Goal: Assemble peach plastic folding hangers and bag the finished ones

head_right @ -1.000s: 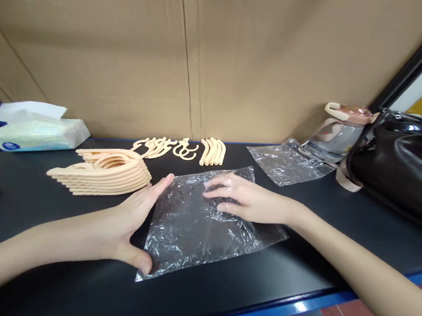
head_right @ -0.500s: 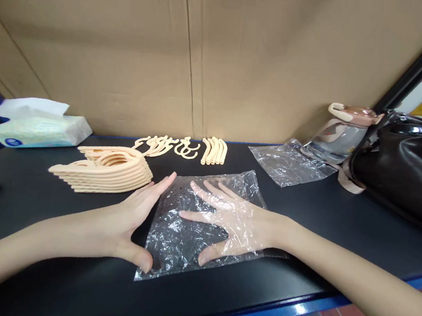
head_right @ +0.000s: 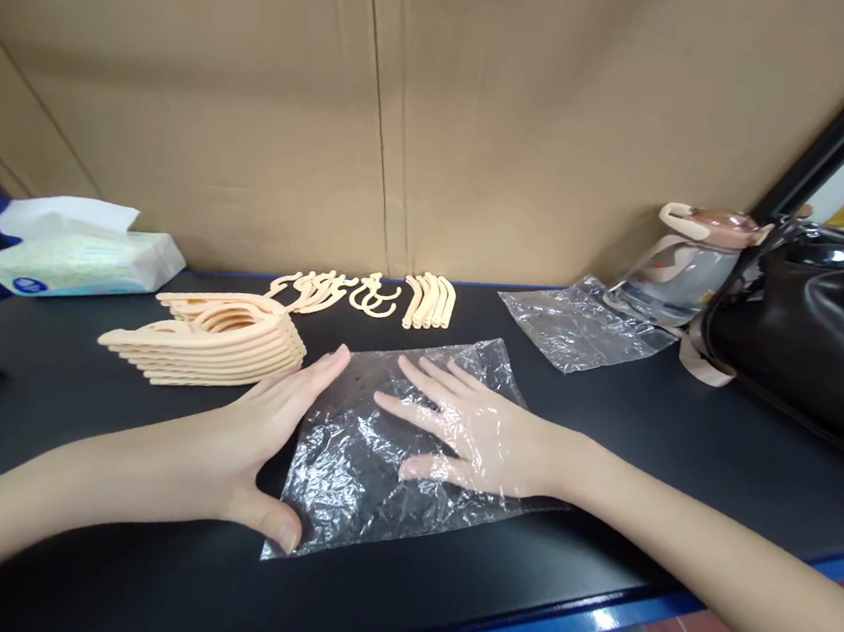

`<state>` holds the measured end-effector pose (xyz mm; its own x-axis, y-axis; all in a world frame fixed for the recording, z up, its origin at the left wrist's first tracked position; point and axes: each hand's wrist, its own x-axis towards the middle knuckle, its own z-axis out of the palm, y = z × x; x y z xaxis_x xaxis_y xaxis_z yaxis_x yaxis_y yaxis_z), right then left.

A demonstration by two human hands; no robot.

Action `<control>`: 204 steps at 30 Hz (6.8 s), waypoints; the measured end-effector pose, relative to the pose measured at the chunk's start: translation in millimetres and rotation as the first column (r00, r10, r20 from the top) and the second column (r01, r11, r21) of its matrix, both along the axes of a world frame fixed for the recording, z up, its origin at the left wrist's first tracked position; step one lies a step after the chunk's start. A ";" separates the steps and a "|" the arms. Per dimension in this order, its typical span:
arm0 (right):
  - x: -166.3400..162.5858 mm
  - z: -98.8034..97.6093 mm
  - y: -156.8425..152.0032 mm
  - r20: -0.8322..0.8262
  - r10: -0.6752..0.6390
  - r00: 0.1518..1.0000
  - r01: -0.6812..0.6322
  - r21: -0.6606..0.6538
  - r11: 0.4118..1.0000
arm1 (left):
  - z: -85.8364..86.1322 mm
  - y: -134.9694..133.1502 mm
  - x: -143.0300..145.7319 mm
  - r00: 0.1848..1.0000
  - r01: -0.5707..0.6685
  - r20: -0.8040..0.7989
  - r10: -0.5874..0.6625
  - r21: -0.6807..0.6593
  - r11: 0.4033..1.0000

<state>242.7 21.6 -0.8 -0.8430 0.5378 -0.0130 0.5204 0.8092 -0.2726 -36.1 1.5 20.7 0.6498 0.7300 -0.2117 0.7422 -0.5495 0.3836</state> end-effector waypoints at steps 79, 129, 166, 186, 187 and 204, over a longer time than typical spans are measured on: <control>32.2 44.0 13.5 -0.151 -0.407 0.901 0.432 0.218 0.875 | 63.8 45.7 -89.5 0.932 -0.358 0.015 0.363 0.205 0.911; 86.1 8.7 79.1 -0.016 -0.505 0.863 0.458 0.451 0.766 | 45.4 20.5 -25.0 0.925 -0.270 0.380 -0.013 0.679 0.683; -41.0 12.7 69.5 -0.306 -0.234 0.923 0.348 0.401 0.848 | -30.6 11.1 36.6 0.993 -0.084 0.107 0.050 0.352 0.932; -9.8 -23.7 137.9 -0.378 -0.247 0.892 0.392 0.375 0.840 | -30.2 11.9 32.4 0.997 -0.036 0.077 0.011 0.335 0.942; -9.7 -23.7 137.9 -0.369 -0.234 0.900 0.373 0.374 0.849 | -30.2 11.9 32.4 0.997 -0.037 0.077 0.011 0.336 0.941; -2.5 -34.0 149.6 -0.390 -0.387 0.836 0.531 0.389 0.753 | -30.7 10.5 32.8 0.999 -0.027 0.051 0.010 0.357 0.934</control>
